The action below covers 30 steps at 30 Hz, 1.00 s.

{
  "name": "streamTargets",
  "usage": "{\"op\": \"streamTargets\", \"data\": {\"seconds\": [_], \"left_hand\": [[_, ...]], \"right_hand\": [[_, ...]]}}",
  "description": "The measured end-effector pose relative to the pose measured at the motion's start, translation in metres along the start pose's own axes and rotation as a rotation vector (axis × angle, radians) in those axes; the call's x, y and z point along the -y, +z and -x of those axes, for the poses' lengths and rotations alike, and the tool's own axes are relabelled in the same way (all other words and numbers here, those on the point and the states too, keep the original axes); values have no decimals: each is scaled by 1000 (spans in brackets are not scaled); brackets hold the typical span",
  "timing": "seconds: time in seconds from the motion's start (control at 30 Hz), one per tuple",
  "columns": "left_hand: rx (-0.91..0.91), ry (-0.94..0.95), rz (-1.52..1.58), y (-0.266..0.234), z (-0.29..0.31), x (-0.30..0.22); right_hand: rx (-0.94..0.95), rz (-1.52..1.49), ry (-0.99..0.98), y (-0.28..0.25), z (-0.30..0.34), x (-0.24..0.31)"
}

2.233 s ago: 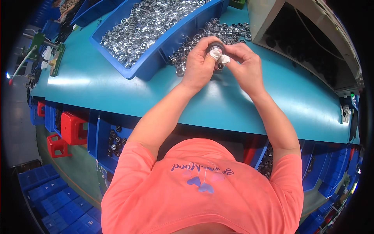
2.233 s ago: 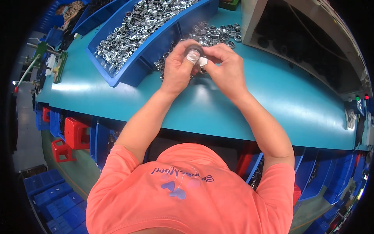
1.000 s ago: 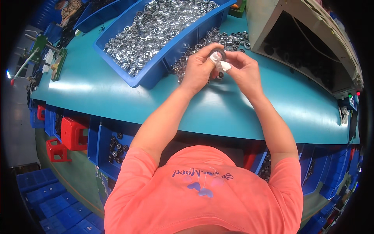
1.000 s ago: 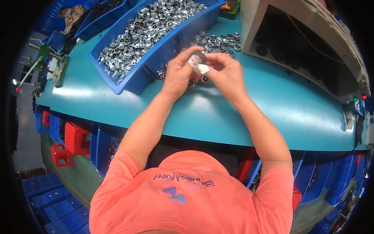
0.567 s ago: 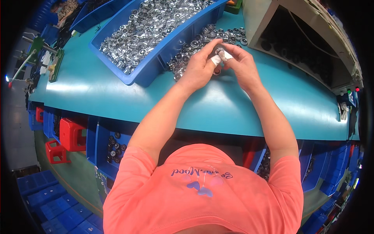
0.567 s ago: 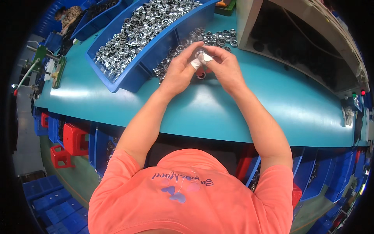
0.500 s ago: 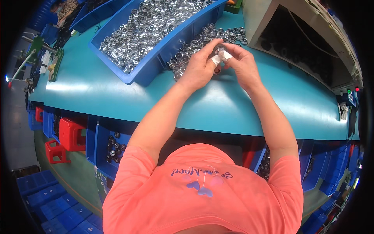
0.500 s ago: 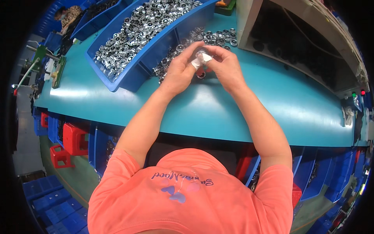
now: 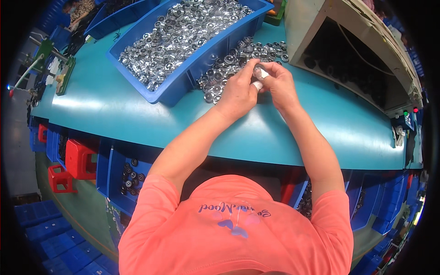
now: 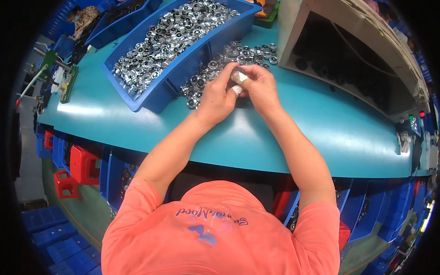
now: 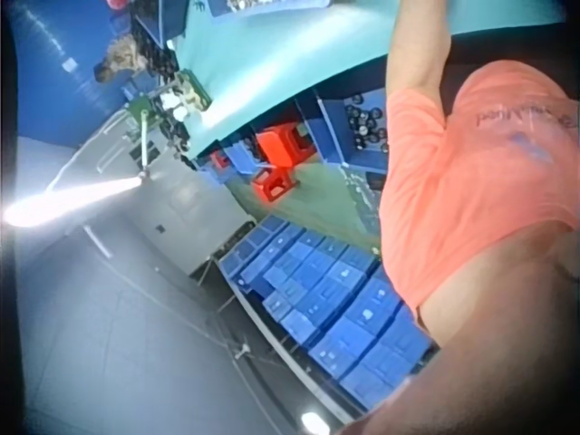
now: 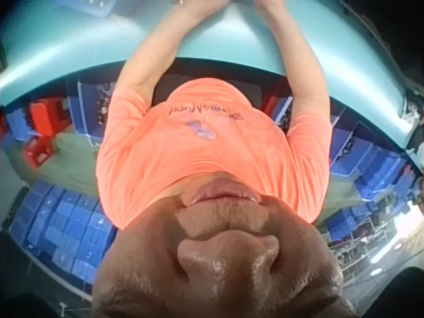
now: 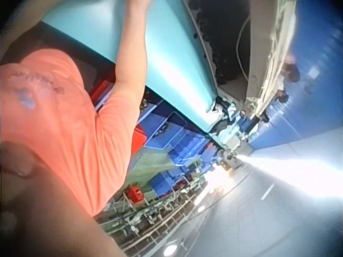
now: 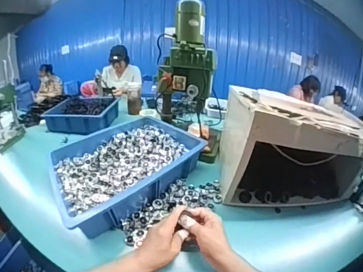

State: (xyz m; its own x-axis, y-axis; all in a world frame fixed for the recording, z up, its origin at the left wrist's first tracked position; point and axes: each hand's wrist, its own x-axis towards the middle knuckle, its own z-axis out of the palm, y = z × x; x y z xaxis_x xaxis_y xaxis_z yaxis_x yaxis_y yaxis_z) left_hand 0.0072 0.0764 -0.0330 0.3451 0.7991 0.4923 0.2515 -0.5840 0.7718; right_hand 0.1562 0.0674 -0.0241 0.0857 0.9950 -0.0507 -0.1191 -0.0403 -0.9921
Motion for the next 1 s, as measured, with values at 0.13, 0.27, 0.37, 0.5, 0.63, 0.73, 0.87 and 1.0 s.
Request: {"op": "streamTargets", "data": {"seconds": [0.13, 0.27, 0.37, 0.5, 0.63, 0.73, 0.87, 1.0], "left_hand": [[10, -41, -64, 2, 1, -7], [-48, 16, -146, 9, 1, -10], [-42, -21, -102, 9, -1, -10], [-27, -39, 28, 2, -5, -6], [-26, -13, 51, 5, -3, -6], [-73, -34, 87, 10, 2, -9], [-77, -24, -34, 13, 8, -6], [-62, -74, -63, 14, 7, -13]], "right_hand": [[-46, 5, 8, 0, 0, -4], [-71, -4, 0, 3, -1, -3], [-25, -72, 12, 1, -1, -1], [41, -142, -14, -2, -4, 3], [38, -69, -68, -6, -2, 4], [24, -71, -98, -2, -3, -1], [-14, -110, -67, 3, 0, -6], [-84, -71, -93, 5, 0, -9]]}}
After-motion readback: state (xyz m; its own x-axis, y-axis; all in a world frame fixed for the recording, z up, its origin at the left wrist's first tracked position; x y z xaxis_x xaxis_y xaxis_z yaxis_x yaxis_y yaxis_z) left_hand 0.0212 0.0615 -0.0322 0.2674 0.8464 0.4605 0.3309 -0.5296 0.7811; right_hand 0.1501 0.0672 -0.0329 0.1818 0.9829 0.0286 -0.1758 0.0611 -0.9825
